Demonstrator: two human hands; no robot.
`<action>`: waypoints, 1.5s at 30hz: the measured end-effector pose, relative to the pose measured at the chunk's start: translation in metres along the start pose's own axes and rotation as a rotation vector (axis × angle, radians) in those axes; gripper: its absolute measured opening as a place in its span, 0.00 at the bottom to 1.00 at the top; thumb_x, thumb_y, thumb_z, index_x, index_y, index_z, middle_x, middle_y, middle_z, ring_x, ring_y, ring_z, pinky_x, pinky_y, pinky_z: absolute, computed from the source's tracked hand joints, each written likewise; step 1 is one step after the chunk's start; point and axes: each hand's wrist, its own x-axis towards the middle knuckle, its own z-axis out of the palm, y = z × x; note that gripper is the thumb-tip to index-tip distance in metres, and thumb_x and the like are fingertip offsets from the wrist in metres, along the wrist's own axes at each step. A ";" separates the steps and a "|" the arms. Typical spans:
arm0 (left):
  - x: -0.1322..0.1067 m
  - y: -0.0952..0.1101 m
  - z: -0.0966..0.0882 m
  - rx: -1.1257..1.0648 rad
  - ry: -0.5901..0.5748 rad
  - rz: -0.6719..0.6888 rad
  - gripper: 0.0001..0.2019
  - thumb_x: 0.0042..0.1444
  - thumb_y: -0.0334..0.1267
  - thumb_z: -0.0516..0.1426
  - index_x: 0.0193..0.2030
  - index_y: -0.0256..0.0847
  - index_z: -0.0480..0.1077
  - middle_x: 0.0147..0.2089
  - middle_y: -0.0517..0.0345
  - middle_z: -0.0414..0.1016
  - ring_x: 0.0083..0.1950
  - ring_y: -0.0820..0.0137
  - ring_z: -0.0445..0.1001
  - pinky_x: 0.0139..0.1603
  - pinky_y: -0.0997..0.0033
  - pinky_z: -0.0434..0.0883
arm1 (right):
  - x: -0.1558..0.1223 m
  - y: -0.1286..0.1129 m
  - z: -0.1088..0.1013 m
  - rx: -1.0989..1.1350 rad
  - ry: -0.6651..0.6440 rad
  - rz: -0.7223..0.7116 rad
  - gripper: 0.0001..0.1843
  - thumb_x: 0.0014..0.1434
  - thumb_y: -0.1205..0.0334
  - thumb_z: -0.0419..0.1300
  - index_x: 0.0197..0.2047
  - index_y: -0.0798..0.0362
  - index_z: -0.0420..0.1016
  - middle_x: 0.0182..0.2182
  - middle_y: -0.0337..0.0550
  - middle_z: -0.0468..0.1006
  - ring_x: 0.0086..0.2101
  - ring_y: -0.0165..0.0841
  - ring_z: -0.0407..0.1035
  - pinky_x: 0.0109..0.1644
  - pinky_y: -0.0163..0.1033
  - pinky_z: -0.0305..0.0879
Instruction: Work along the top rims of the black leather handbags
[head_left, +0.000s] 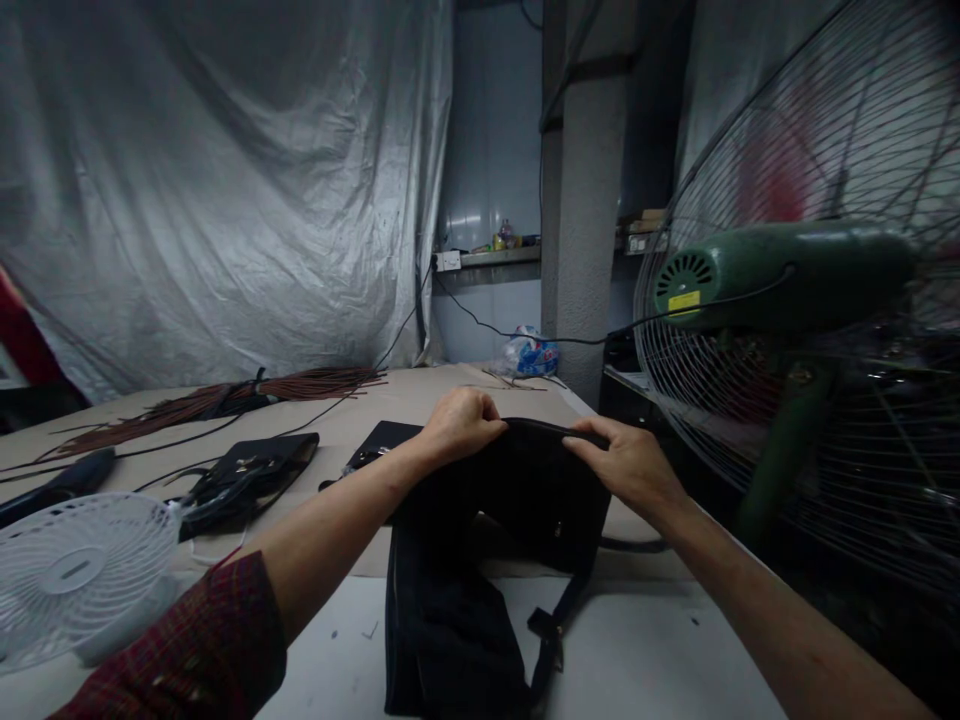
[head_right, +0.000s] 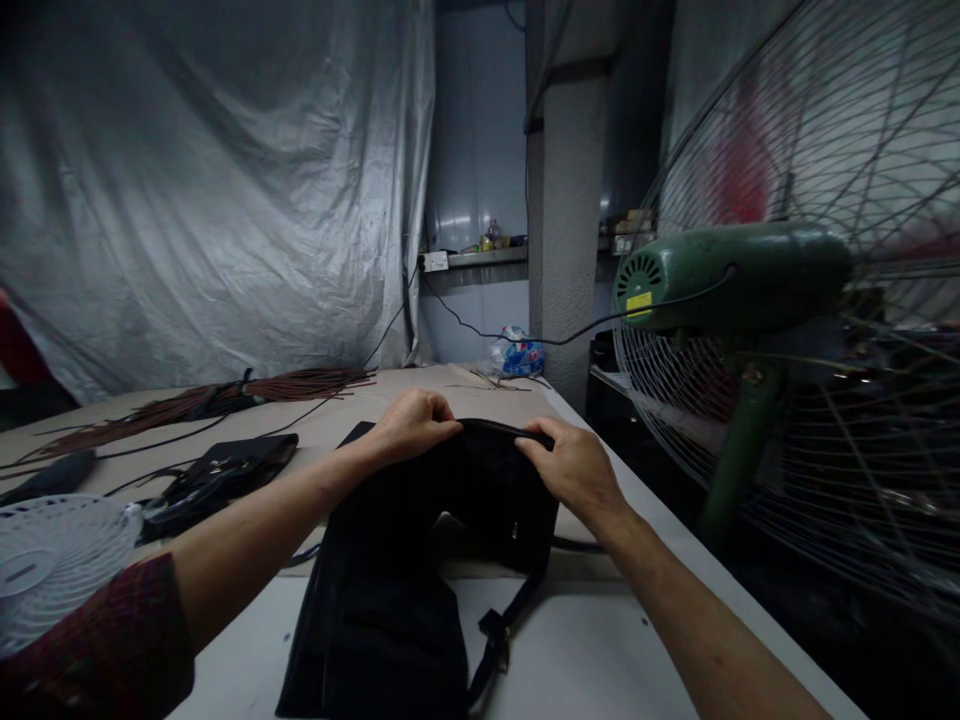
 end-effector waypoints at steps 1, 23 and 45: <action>0.000 0.000 0.000 -0.003 -0.007 -0.002 0.10 0.49 0.41 0.57 0.29 0.40 0.78 0.26 0.57 0.76 0.29 0.70 0.71 0.33 0.72 0.65 | 0.004 -0.001 0.000 -0.007 -0.024 -0.029 0.12 0.52 0.54 0.57 0.35 0.49 0.79 0.31 0.38 0.80 0.32 0.34 0.72 0.36 0.36 0.62; 0.000 -0.002 0.005 -0.011 0.023 0.054 0.10 0.49 0.42 0.57 0.30 0.41 0.78 0.29 0.56 0.78 0.32 0.68 0.72 0.34 0.71 0.65 | 0.036 -0.038 0.007 -0.346 -0.253 -0.085 0.08 0.54 0.58 0.59 0.28 0.48 0.78 0.26 0.39 0.78 0.31 0.33 0.70 0.31 0.36 0.55; -0.028 -0.047 -0.007 -0.426 -0.191 -0.170 0.22 0.40 0.34 0.64 0.44 0.40 0.64 0.28 0.63 0.72 0.27 0.71 0.71 0.23 0.77 0.63 | 0.055 -0.039 0.023 -0.146 -0.341 -0.066 0.06 0.49 0.64 0.60 0.30 0.50 0.78 0.27 0.38 0.79 0.31 0.32 0.71 0.33 0.33 0.61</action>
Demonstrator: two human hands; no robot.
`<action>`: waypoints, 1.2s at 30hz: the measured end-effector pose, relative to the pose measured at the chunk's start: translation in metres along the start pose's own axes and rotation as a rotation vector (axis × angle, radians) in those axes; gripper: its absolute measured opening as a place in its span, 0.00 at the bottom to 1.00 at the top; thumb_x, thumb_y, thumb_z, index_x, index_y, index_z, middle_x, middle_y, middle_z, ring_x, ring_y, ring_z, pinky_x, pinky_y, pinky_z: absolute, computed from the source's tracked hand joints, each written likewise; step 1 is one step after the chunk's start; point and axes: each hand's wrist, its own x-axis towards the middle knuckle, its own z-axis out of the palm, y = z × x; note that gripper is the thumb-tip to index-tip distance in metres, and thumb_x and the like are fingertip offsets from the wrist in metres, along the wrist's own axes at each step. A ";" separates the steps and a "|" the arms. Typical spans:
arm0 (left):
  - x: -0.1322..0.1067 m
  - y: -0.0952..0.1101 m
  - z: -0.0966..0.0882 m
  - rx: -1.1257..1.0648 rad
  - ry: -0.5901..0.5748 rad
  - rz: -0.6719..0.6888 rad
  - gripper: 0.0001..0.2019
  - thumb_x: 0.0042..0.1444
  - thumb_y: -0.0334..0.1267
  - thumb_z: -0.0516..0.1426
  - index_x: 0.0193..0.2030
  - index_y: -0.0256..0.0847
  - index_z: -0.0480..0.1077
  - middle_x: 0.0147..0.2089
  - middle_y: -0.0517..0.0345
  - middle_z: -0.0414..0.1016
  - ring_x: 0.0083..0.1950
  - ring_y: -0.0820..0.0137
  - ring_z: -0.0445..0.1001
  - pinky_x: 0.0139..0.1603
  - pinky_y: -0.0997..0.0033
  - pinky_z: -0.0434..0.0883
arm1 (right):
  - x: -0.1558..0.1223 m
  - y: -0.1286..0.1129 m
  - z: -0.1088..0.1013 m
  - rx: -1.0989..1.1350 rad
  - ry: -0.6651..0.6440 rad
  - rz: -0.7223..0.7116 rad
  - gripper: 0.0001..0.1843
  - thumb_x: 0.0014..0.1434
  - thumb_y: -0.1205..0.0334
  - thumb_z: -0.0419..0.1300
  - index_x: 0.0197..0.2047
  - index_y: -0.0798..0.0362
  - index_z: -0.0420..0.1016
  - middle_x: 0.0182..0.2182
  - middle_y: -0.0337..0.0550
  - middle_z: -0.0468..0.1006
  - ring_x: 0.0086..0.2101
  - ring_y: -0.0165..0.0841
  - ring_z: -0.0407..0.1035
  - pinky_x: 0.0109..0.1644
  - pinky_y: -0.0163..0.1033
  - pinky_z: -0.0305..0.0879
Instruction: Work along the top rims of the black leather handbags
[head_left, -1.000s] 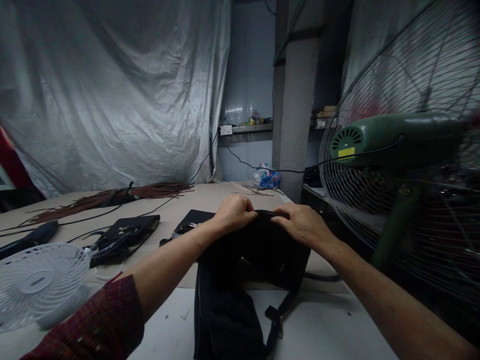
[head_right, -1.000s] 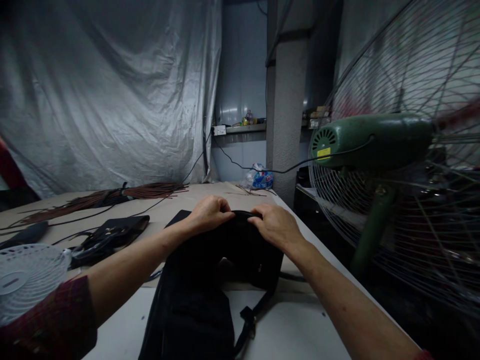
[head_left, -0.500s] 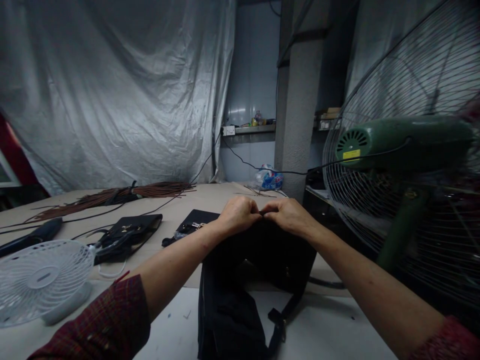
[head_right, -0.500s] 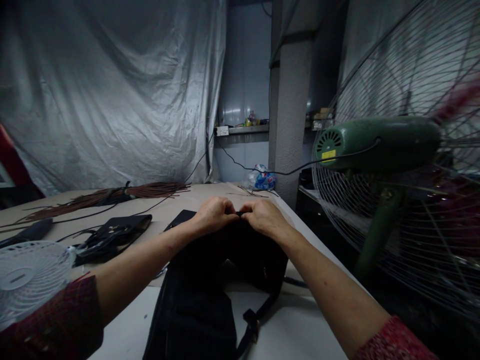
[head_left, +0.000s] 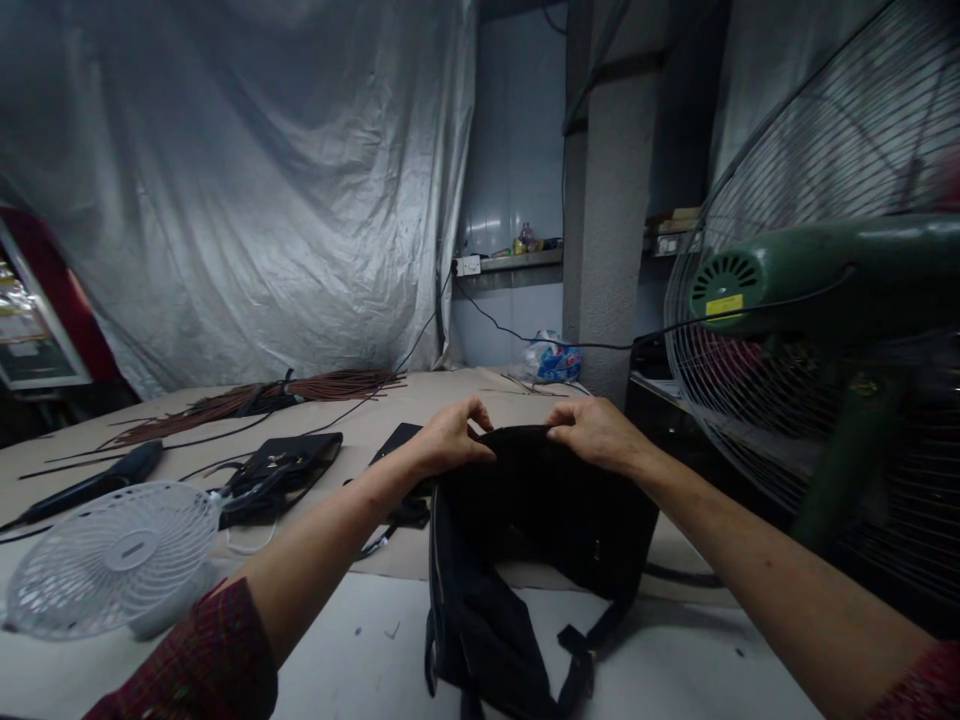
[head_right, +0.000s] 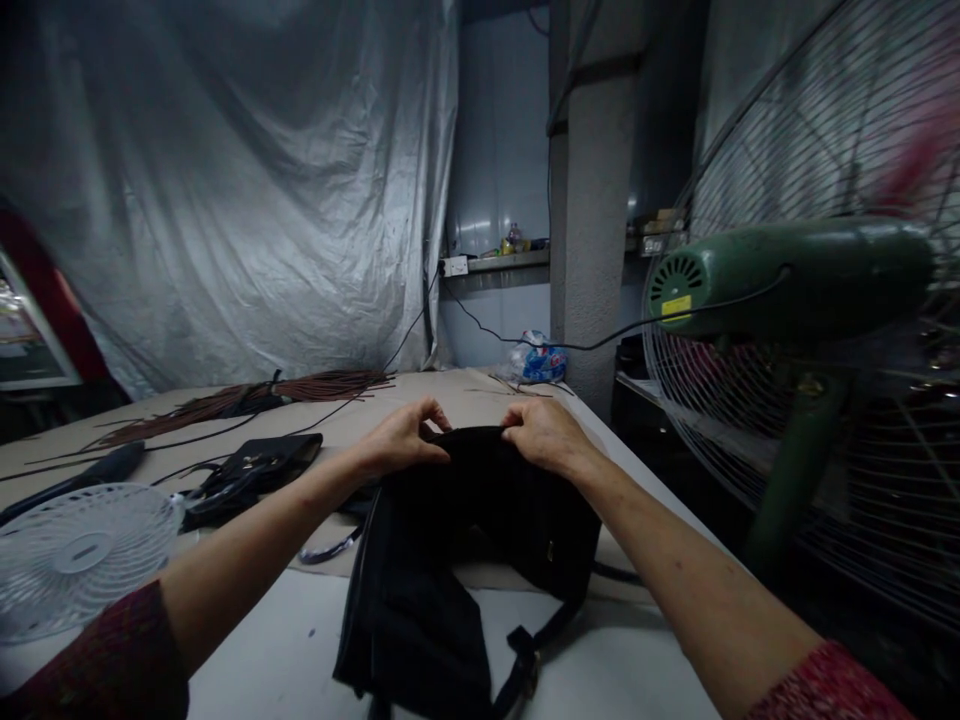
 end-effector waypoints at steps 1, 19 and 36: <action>-0.001 -0.001 -0.001 0.017 0.013 0.024 0.21 0.40 0.36 0.65 0.43 0.40 0.65 0.28 0.63 0.72 0.27 0.72 0.71 0.23 0.77 0.63 | 0.000 0.000 0.000 0.004 -0.004 0.003 0.06 0.49 0.64 0.60 0.30 0.50 0.78 0.27 0.38 0.79 0.30 0.32 0.71 0.33 0.33 0.60; 0.006 -0.003 0.004 0.071 0.118 0.200 0.13 0.46 0.40 0.62 0.38 0.39 0.71 0.33 0.60 0.75 0.35 0.72 0.72 0.35 0.75 0.67 | 0.013 -0.020 0.005 0.001 -0.107 -0.103 0.07 0.51 0.59 0.60 0.30 0.48 0.81 0.24 0.35 0.78 0.28 0.30 0.69 0.31 0.33 0.59; 0.007 -0.014 -0.007 -0.394 -0.086 -0.065 0.14 0.37 0.26 0.61 0.35 0.33 0.74 0.31 0.58 0.77 0.29 0.75 0.71 0.31 0.77 0.66 | 0.003 -0.011 -0.003 -0.039 -0.163 -0.075 0.10 0.47 0.67 0.56 0.33 0.50 0.76 0.30 0.38 0.78 0.32 0.33 0.70 0.33 0.34 0.59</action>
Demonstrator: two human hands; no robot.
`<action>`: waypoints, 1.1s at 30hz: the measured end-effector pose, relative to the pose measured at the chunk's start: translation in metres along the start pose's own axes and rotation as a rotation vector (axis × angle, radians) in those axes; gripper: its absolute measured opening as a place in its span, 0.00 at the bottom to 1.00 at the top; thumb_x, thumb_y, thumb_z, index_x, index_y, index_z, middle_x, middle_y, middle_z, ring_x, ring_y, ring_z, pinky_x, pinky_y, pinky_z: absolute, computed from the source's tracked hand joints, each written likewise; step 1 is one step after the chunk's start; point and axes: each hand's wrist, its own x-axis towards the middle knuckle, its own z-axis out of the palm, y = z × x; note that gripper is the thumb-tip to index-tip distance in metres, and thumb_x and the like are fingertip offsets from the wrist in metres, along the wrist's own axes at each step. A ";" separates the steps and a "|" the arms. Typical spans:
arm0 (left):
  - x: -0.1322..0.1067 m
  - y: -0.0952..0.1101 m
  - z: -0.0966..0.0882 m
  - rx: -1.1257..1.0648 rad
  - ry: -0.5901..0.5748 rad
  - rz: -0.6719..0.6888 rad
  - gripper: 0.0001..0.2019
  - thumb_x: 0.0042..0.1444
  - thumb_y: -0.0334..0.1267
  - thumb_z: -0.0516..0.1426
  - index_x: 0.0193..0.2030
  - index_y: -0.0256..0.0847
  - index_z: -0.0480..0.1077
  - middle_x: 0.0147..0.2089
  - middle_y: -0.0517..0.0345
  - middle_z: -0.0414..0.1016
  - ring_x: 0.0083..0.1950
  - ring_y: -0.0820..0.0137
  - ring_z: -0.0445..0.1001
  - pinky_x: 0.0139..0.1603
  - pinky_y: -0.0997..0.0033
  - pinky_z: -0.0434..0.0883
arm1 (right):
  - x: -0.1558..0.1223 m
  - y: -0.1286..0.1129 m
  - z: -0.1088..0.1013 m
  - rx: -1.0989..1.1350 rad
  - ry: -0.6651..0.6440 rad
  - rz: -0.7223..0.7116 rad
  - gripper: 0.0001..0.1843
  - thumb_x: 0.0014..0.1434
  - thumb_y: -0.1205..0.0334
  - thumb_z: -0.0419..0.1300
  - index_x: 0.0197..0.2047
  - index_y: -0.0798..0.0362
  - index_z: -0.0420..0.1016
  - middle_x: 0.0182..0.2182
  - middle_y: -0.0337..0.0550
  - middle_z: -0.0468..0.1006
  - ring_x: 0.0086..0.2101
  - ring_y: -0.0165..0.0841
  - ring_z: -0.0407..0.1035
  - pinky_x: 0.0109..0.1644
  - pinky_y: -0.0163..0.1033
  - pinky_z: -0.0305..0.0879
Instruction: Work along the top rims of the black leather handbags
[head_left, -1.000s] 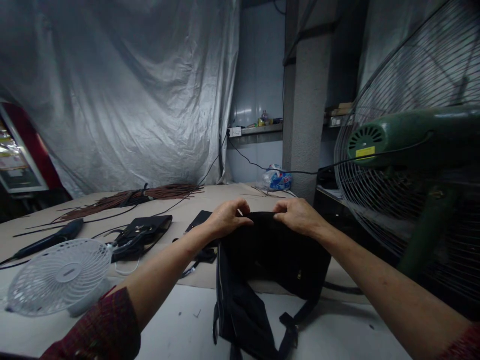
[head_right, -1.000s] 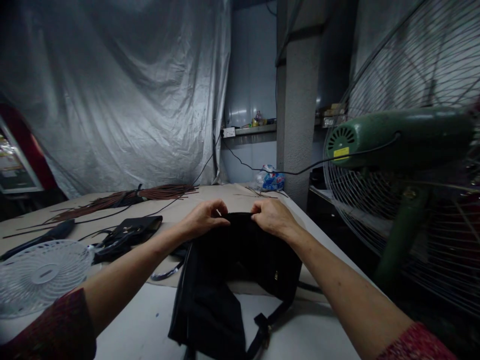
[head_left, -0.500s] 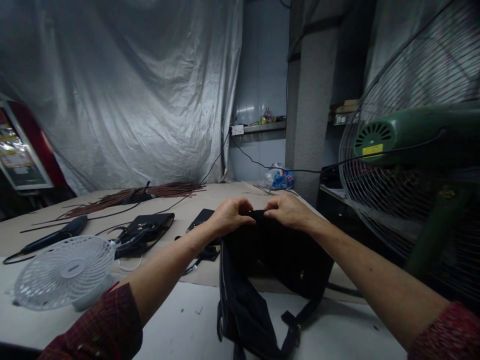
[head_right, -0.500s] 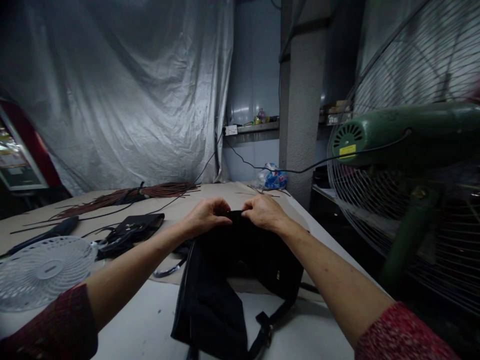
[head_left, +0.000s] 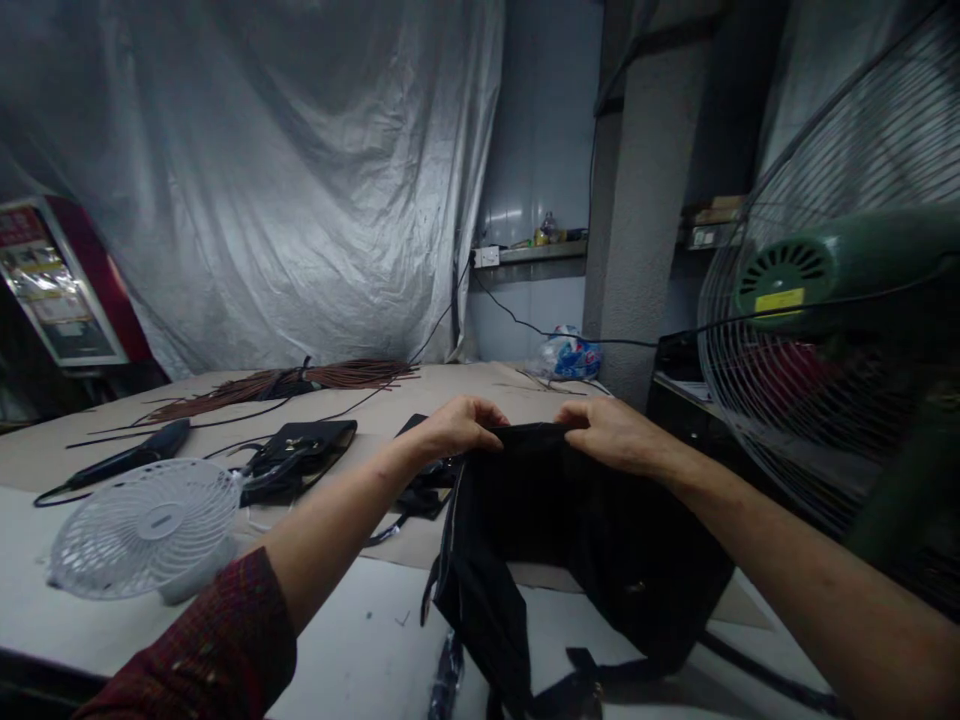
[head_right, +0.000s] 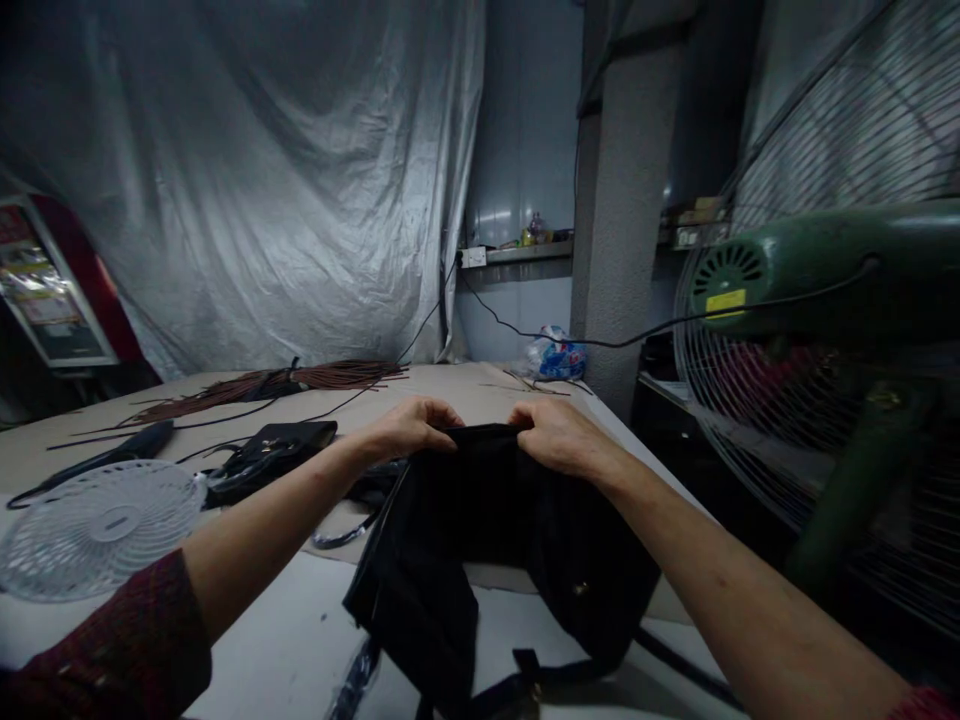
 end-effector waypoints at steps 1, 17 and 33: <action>0.002 -0.001 0.002 -0.002 0.010 0.000 0.14 0.37 0.26 0.62 0.35 0.34 0.74 0.32 0.58 0.77 0.30 0.75 0.72 0.31 0.77 0.66 | -0.001 0.000 0.001 0.029 0.006 -0.008 0.13 0.46 0.68 0.56 0.37 0.50 0.76 0.32 0.37 0.79 0.33 0.33 0.70 0.34 0.34 0.59; 0.001 0.004 0.003 0.099 -0.067 0.023 0.17 0.39 0.34 0.63 0.40 0.33 0.76 0.35 0.56 0.78 0.33 0.73 0.72 0.35 0.76 0.67 | 0.000 -0.007 0.015 0.036 0.202 -0.137 0.04 0.52 0.64 0.58 0.30 0.49 0.74 0.27 0.36 0.76 0.29 0.30 0.67 0.33 0.34 0.56; 0.008 0.017 0.010 0.562 0.050 0.172 0.11 0.48 0.38 0.59 0.38 0.37 0.78 0.31 0.58 0.77 0.33 0.72 0.70 0.32 0.77 0.64 | 0.001 -0.011 0.023 -0.153 0.263 -0.107 0.10 0.56 0.62 0.57 0.42 0.50 0.74 0.34 0.42 0.78 0.36 0.35 0.69 0.37 0.36 0.57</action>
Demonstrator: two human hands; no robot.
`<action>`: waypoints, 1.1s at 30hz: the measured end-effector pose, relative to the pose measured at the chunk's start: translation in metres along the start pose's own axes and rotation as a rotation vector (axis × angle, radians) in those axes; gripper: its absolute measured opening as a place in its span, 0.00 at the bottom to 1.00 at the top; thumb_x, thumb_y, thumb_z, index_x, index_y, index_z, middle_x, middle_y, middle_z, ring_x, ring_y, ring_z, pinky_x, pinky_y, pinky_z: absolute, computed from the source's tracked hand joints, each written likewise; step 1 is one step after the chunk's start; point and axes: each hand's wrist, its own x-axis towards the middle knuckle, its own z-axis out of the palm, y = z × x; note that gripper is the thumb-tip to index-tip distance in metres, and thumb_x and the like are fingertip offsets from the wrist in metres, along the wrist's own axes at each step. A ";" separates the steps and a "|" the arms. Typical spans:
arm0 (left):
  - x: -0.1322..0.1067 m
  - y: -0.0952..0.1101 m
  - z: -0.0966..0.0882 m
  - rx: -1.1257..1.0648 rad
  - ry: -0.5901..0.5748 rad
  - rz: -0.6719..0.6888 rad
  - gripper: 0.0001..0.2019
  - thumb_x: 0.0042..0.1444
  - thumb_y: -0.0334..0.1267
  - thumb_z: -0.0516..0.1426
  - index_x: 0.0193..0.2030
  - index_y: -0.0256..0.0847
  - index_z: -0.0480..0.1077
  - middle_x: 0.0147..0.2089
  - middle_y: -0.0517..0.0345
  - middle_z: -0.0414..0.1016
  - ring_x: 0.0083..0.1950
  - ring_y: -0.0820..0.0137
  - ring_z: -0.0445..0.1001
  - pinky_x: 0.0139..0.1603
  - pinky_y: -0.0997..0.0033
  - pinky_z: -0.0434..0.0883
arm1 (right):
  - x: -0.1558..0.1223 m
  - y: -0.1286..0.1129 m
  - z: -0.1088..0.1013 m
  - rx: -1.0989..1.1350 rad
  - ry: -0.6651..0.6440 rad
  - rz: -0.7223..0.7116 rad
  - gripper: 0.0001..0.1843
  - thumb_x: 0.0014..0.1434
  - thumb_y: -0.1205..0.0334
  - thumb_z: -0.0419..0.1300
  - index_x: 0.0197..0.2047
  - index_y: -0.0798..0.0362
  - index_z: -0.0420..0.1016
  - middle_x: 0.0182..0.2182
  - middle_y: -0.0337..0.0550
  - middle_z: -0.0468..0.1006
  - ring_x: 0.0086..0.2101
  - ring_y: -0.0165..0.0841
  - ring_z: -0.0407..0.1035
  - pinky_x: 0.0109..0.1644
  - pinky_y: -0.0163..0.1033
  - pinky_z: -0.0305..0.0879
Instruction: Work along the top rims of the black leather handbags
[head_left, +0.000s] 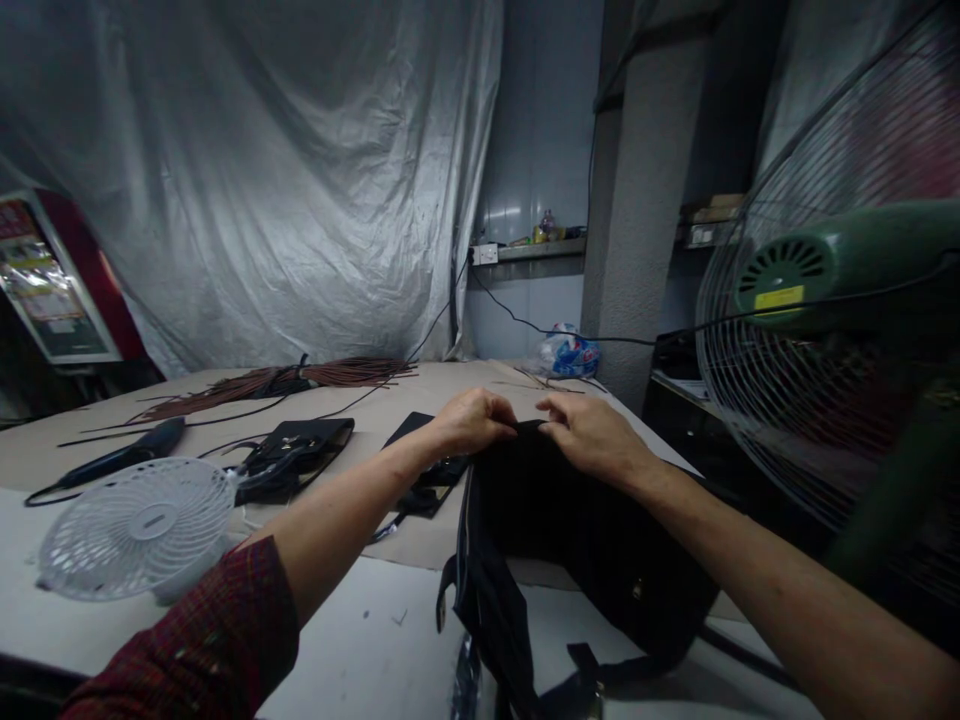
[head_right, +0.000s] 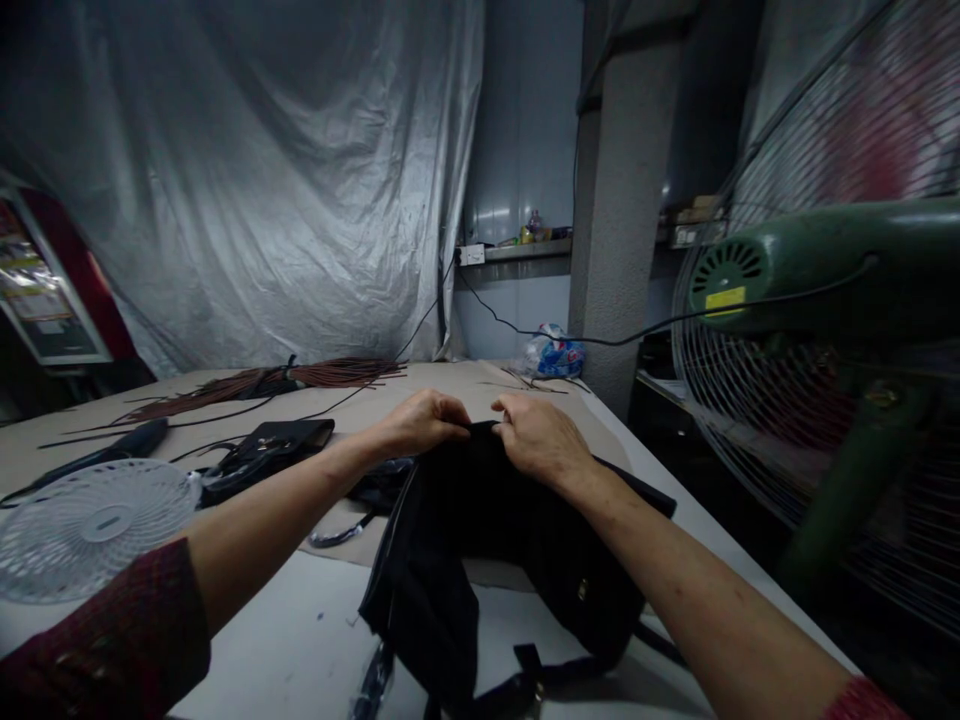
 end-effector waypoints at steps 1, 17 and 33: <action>0.000 0.001 0.000 0.020 0.002 -0.012 0.11 0.48 0.37 0.59 0.38 0.37 0.78 0.30 0.59 0.77 0.33 0.72 0.70 0.31 0.77 0.63 | 0.001 -0.002 0.000 -0.016 -0.023 -0.010 0.09 0.56 0.62 0.57 0.40 0.50 0.75 0.35 0.42 0.78 0.37 0.35 0.69 0.38 0.37 0.57; 0.008 0.022 0.005 0.212 0.055 0.024 0.12 0.49 0.41 0.59 0.38 0.41 0.79 0.29 0.58 0.77 0.32 0.70 0.70 0.36 0.73 0.65 | 0.011 0.008 -0.041 0.121 -0.168 0.061 0.20 0.61 0.49 0.51 0.31 0.51 0.79 0.27 0.42 0.79 0.29 0.34 0.71 0.31 0.36 0.59; 0.013 0.025 0.006 0.309 0.046 0.011 0.11 0.50 0.41 0.58 0.36 0.40 0.78 0.32 0.54 0.77 0.34 0.68 0.71 0.36 0.71 0.65 | 0.001 0.036 -0.043 0.346 -0.211 0.226 0.26 0.65 0.48 0.43 0.38 0.55 0.77 0.31 0.46 0.80 0.29 0.33 0.73 0.31 0.35 0.63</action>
